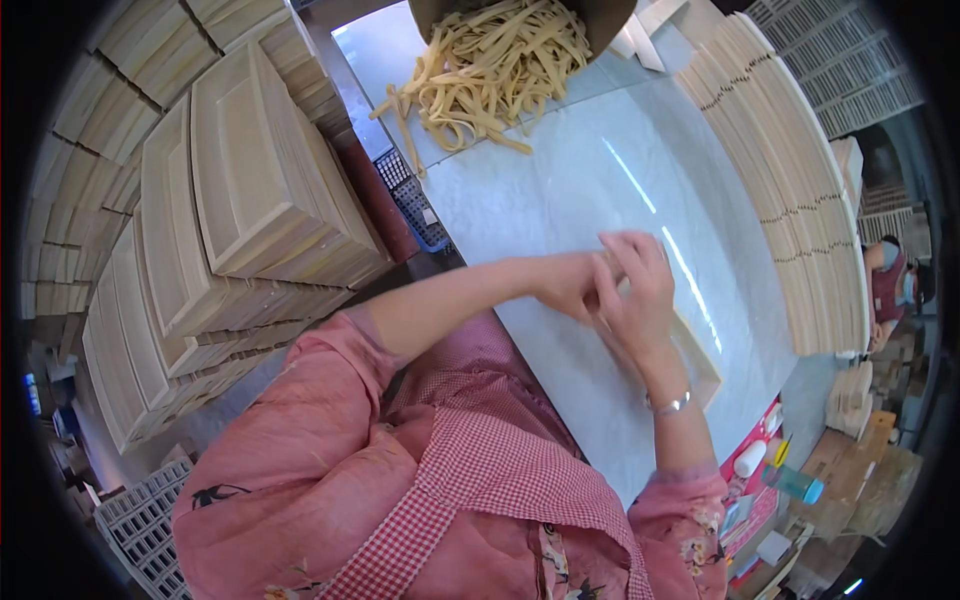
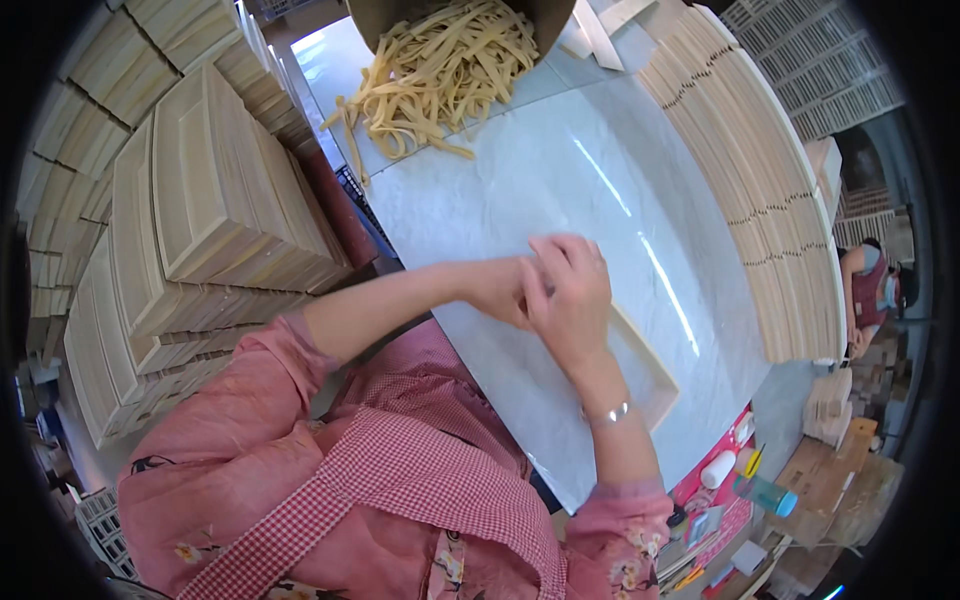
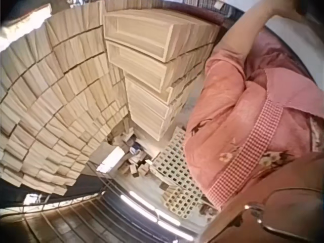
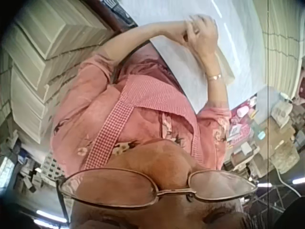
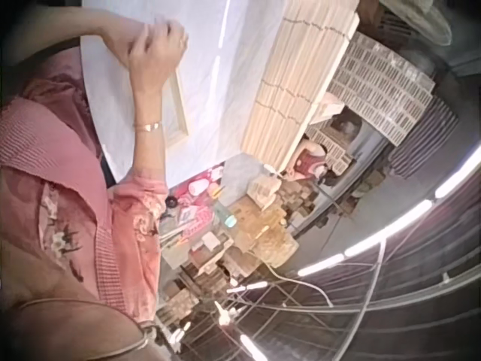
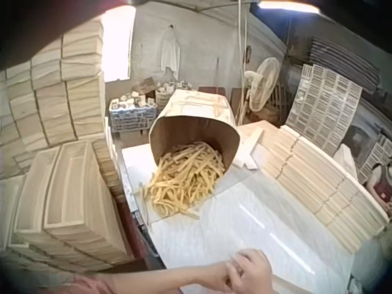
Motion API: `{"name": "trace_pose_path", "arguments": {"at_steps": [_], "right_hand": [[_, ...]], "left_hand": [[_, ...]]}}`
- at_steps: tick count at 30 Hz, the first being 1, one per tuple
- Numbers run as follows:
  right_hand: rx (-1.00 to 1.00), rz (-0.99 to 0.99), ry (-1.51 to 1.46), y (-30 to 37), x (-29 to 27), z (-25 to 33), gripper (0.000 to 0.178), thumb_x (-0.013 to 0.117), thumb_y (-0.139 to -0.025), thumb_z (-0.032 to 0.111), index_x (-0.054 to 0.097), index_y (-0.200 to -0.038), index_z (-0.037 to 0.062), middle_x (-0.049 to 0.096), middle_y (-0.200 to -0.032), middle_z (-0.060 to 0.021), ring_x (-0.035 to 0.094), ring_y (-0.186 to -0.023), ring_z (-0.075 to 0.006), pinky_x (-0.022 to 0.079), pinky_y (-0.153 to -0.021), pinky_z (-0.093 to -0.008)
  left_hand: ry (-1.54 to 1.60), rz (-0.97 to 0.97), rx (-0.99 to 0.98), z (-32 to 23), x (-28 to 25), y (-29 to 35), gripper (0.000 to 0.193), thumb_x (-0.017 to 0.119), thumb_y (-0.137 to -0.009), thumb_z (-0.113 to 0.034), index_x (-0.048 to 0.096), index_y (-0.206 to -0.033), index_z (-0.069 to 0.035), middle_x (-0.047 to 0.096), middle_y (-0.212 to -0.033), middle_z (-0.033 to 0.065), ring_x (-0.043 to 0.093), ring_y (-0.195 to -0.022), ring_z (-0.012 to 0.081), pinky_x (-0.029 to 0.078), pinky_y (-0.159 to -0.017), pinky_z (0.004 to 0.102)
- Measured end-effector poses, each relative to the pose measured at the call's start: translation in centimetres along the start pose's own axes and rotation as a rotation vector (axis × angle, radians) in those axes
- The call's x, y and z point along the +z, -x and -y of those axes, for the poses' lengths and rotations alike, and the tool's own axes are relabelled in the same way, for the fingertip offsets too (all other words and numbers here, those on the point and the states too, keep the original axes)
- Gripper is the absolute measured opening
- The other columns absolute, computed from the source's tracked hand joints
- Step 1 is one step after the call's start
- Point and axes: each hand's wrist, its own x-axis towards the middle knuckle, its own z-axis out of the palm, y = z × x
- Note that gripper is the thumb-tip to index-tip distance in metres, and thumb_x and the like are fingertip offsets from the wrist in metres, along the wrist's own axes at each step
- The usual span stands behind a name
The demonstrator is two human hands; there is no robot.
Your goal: Assembling wooden rectangular frames using wood glue and a pneumatic nail gun.
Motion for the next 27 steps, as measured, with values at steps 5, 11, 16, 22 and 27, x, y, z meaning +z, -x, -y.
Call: {"name": "trace_pose_path", "arguments": {"at_steps": [5,11,16,22,27], "right_hand": [[-0.165,0.099,-0.016,-8.7,8.5,-3.2,0.015,0.072,-0.081,0.012,0.069,-0.095,0.0051,0.063,-0.096,-0.0092,0.062,-0.091,-0.0309,0.052,-0.081,-0.0383],[-0.149,0.127,0.146,-11.8,15.8,-7.1,0.009,0.069,-0.083,0.012,0.067,-0.090,0.0060,0.065,-0.097,-0.0100,0.062,-0.089,-0.0323,0.052,-0.078,-0.0418],[-0.105,0.177,0.339,-13.4,13.6,-3.4,0.012,0.069,-0.083,0.016,0.067,-0.089,0.0062,0.065,-0.095,-0.0108,0.063,-0.081,-0.0324,0.052,-0.075,-0.0421],[-0.092,0.241,-0.049,-14.0,18.8,5.0,0.022,0.071,-0.086,0.026,0.064,-0.086,0.0055,0.063,-0.088,-0.0103,0.061,-0.077,-0.0308,0.050,-0.068,-0.0400],[-0.059,0.343,0.012,-13.9,21.4,4.7,0.019,0.071,-0.086,0.022,0.063,-0.082,0.0050,0.061,-0.079,-0.0098,0.060,-0.072,-0.0291,0.050,-0.067,-0.0392]], "left_hand": [[-0.150,0.176,-0.091,-3.0,1.7,-0.4,0.032,0.078,-0.069,0.000,0.062,-0.097,-0.003,0.066,-0.076,0.0059,0.056,-0.065,0.0224,0.046,-0.060,0.0309],[-0.111,0.247,-0.082,-2.0,2.6,-1.3,0.033,0.080,-0.068,-0.001,0.062,-0.096,-0.005,0.068,-0.079,0.0054,0.055,-0.065,0.0246,0.046,-0.063,0.0318],[-0.094,0.188,-0.048,-1.2,2.0,-0.3,0.032,0.081,-0.070,-0.006,0.064,-0.098,-0.008,0.070,-0.083,0.0034,0.057,-0.068,0.0245,0.048,-0.066,0.0327],[0.028,-0.042,0.066,8.8,8.2,-0.1,0.033,0.080,-0.079,-0.020,0.065,-0.107,-0.009,0.073,-0.087,0.0017,0.062,-0.073,0.0248,0.050,-0.071,0.0344],[-0.077,0.015,0.007,8.7,6.7,0.4,0.041,0.079,-0.080,-0.023,0.063,-0.113,-0.008,0.072,-0.096,0.0036,0.062,-0.079,0.0251,0.050,-0.075,0.0355]]}}
